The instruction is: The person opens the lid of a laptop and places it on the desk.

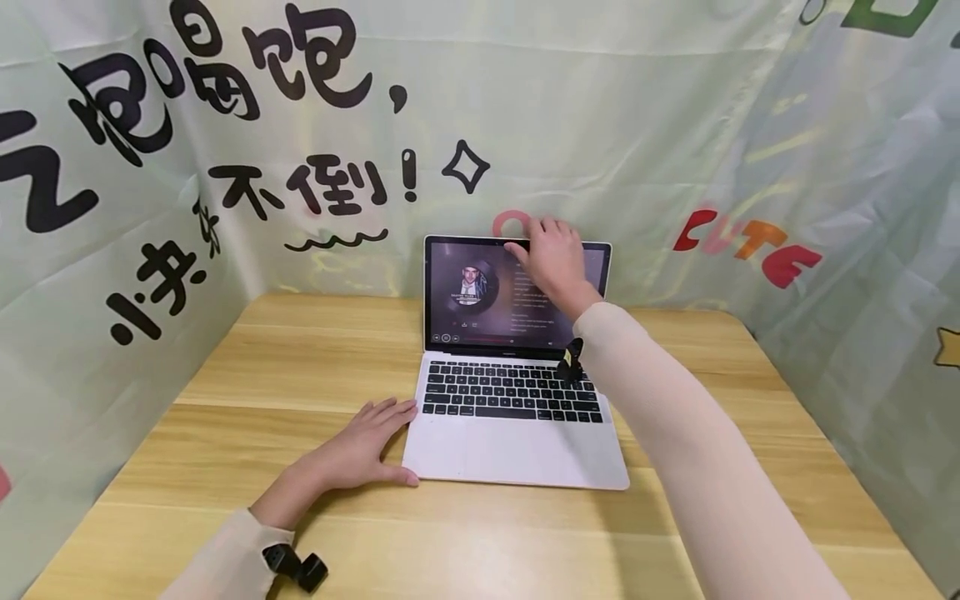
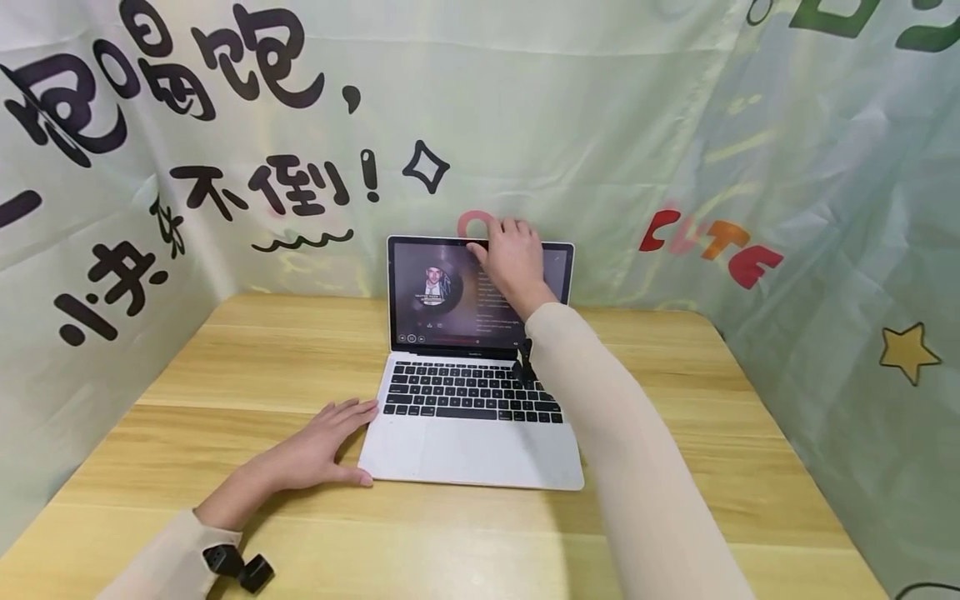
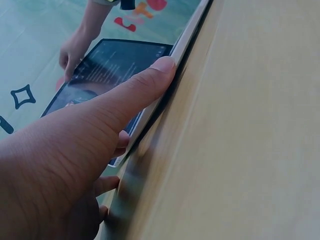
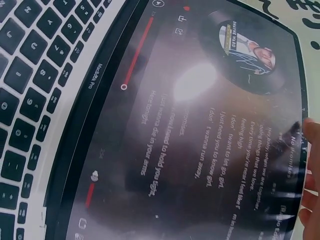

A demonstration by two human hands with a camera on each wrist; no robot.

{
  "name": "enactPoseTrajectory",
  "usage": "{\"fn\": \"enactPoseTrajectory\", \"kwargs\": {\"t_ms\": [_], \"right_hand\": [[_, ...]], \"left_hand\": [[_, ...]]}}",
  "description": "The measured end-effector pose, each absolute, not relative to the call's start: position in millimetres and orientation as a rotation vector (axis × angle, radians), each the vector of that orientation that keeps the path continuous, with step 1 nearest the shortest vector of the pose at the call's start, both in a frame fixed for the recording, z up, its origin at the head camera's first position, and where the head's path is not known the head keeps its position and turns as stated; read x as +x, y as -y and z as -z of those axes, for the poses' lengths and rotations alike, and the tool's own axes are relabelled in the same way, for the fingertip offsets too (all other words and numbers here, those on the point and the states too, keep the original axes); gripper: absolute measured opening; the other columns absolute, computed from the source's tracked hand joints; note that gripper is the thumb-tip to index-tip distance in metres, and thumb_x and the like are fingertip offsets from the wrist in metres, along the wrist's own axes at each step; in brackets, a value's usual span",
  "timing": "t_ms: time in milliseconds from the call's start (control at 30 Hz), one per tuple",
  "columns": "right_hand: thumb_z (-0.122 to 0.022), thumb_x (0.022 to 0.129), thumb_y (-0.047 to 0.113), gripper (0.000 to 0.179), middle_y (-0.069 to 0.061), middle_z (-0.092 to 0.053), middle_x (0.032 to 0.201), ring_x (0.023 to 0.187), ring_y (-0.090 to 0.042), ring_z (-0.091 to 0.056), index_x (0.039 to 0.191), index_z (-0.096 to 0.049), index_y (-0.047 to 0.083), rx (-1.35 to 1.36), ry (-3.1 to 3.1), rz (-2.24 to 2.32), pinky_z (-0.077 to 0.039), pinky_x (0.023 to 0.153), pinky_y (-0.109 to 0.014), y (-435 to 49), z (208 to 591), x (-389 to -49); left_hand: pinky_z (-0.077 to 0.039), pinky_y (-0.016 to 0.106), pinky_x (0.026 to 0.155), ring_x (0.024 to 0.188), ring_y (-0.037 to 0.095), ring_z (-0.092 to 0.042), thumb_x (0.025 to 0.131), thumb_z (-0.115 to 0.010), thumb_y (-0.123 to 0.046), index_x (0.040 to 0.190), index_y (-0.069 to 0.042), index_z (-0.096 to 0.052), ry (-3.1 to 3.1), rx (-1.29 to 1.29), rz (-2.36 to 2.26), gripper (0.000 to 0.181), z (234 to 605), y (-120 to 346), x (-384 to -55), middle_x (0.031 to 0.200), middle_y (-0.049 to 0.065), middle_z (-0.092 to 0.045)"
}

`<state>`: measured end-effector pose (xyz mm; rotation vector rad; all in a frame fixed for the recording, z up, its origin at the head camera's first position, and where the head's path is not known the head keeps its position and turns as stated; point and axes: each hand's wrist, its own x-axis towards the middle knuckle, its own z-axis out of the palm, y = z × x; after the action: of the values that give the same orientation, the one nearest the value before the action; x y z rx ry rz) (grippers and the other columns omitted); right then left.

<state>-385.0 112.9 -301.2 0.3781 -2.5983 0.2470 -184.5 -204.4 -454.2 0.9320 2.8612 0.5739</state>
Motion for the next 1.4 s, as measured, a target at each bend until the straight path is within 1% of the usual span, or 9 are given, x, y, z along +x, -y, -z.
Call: {"fn": "enactPoseTrajectory", "kwargs": {"t_ms": [133,300,400,600,700,833,1067,1300,1400], "right_hand": [[-0.054,0.097,0.051,0.050,-0.015,-0.056,0.125,0.124,-0.038,-0.047,0.121,-0.058,0.007,0.407,2.599,-0.271,-0.034,0.104,-0.051,-117,298,-379],[-0.056,0.097,0.049,0.055,-0.016,-0.054,0.133,0.126,-0.038,-0.045,0.132,-0.055,0.007,0.456,2.570,-0.279,-0.033,0.106,-0.051,-123,295,-372],[-0.058,0.096,0.047,0.054,-0.016,-0.054,0.133,0.126,-0.038,-0.045,0.131,-0.056,0.006,0.487,2.547,-0.285,-0.032,0.107,-0.051,-126,295,-366],[-0.062,0.095,0.044,0.046,-0.013,-0.054,0.133,0.123,-0.037,-0.046,0.122,-0.059,0.007,0.553,2.513,-0.298,-0.034,0.104,-0.052,-131,294,-354],[-0.061,0.095,0.045,0.045,-0.012,-0.055,0.128,0.118,-0.037,-0.047,0.119,-0.058,0.007,0.554,2.535,-0.301,-0.035,0.101,-0.053,-135,295,-348],[-0.060,0.096,0.046,0.046,-0.013,-0.057,0.121,0.116,-0.037,-0.047,0.121,-0.058,0.007,0.539,2.572,-0.310,-0.036,0.098,-0.054,-143,299,-340],[-0.061,0.095,0.044,0.048,-0.016,-0.057,0.121,0.118,-0.038,-0.047,0.123,-0.059,0.005,0.543,2.579,-0.303,-0.035,0.101,-0.053,-155,304,-332],[-0.063,0.094,0.045,0.049,-0.016,-0.057,0.119,0.117,-0.037,-0.047,0.122,-0.059,0.004,0.547,2.606,-0.334,-0.035,0.100,-0.055,-165,312,-322],[-0.064,0.093,0.045,0.051,-0.016,-0.058,0.118,0.114,-0.037,-0.049,0.122,-0.059,0.004,0.531,2.607,-0.359,-0.035,0.100,-0.055,-170,315,-319]], "left_hand": [[-0.010,0.056,0.116,0.144,0.040,-0.021,0.075,-0.061,-0.077,0.152,-0.005,-0.034,-2.861,0.933,-0.578,0.109,454,206,-186,0.158,0.008,-0.030],[-0.010,0.056,0.116,0.144,0.039,-0.020,0.074,-0.061,-0.077,0.152,-0.006,-0.034,-2.861,0.927,-0.568,0.110,452,207,-188,0.158,0.008,-0.029],[-0.011,0.056,0.116,0.144,0.039,-0.021,0.074,-0.061,-0.077,0.152,-0.005,-0.034,-2.861,0.926,-0.557,0.110,452,207,-189,0.158,0.008,-0.029],[-0.013,0.057,0.115,0.144,0.040,-0.021,0.075,-0.061,-0.077,0.152,-0.004,-0.033,-2.853,0.926,-0.509,0.110,446,208,-190,0.158,0.009,-0.029],[-0.014,0.057,0.115,0.143,0.041,-0.022,0.075,-0.061,-0.076,0.152,-0.004,-0.033,-2.839,0.939,-0.475,0.109,444,207,-191,0.158,0.011,-0.028],[-0.015,0.057,0.115,0.143,0.042,-0.022,0.076,-0.060,-0.076,0.153,-0.004,-0.031,-2.813,0.949,-0.433,0.109,442,206,-195,0.159,0.011,-0.027],[-0.016,0.053,0.116,0.144,0.040,-0.021,0.079,-0.058,-0.075,0.154,-0.006,-0.030,-2.737,0.942,-0.424,0.106,432,207,-203,0.159,0.009,-0.025],[-0.019,0.051,0.116,0.143,0.039,-0.024,0.083,-0.058,-0.070,0.152,-0.001,-0.032,-2.666,0.945,-0.514,0.101,425,211,-209,0.158,0.015,-0.027],[-0.020,0.050,0.116,0.143,0.036,-0.025,0.084,-0.058,-0.068,0.152,-0.001,-0.032,-2.671,0.939,-0.535,0.099,423,211,-212,0.158,0.016,-0.026]]}}
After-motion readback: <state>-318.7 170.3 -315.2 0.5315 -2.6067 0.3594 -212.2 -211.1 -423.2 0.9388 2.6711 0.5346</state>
